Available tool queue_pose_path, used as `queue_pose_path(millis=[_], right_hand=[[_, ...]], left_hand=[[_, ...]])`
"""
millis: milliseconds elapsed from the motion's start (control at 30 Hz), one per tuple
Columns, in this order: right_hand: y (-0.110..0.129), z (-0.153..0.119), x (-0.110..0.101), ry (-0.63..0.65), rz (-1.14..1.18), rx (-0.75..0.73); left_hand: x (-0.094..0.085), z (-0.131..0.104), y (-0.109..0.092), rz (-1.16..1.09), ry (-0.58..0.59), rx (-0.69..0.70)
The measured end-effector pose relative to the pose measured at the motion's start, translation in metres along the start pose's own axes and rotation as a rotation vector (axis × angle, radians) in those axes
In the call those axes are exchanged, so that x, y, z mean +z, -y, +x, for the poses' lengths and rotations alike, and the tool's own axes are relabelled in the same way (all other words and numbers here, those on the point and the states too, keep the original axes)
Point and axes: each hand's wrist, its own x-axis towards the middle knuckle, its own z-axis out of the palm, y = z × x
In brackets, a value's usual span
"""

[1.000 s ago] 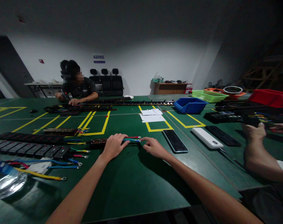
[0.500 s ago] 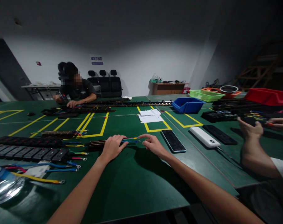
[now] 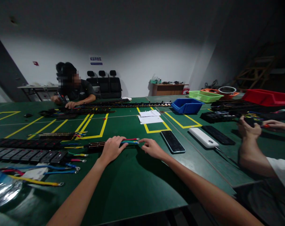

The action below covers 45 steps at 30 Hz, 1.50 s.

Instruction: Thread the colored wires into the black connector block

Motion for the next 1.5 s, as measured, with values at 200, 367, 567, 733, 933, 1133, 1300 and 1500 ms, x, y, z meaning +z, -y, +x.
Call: queue_pose_path(millis=[200, 367, 567, 733, 933, 1133, 1300, 1500], right_hand=[[0.0001, 0.0043, -0.0019, -0.055, 0.224, -0.012], [0.0028, 0.0017, -0.0047, -0.048, 0.239, -0.062], [-0.0029, -0.0004, -0.0018, -0.005, -0.071, -0.065], [-0.0055, 0.0002, 0.0025, -0.007, -0.092, -0.078], [-0.0032, 0.0025, 0.0003, -0.068, 0.176, -0.088], [-0.0015, 0.0014, -0.0024, -0.099, 0.136, -0.135], [-0.0043, -0.0008, 0.0004, -0.044, -0.162, -0.127], [-0.0036, -0.0009, 0.0021, -0.02, -0.109, -0.106]], left_hand=[[0.0006, 0.0, 0.0004, 0.004, -0.007, 0.009], [0.0, 0.0, 0.0, 0.01, -0.008, 0.007], [0.0005, -0.0004, 0.0004, 0.02, 0.001, 0.003], [0.0029, -0.0006, 0.0018, 0.026, -0.011, 0.011], [0.003, -0.0009, 0.0022, 0.014, -0.015, 0.006], [0.0013, -0.0007, 0.001, 0.015, -0.01, 0.007], [0.0022, -0.0007, 0.0011, 0.02, -0.007, 0.003], [0.0035, -0.0008, 0.0025, 0.017, -0.008, 0.005]])
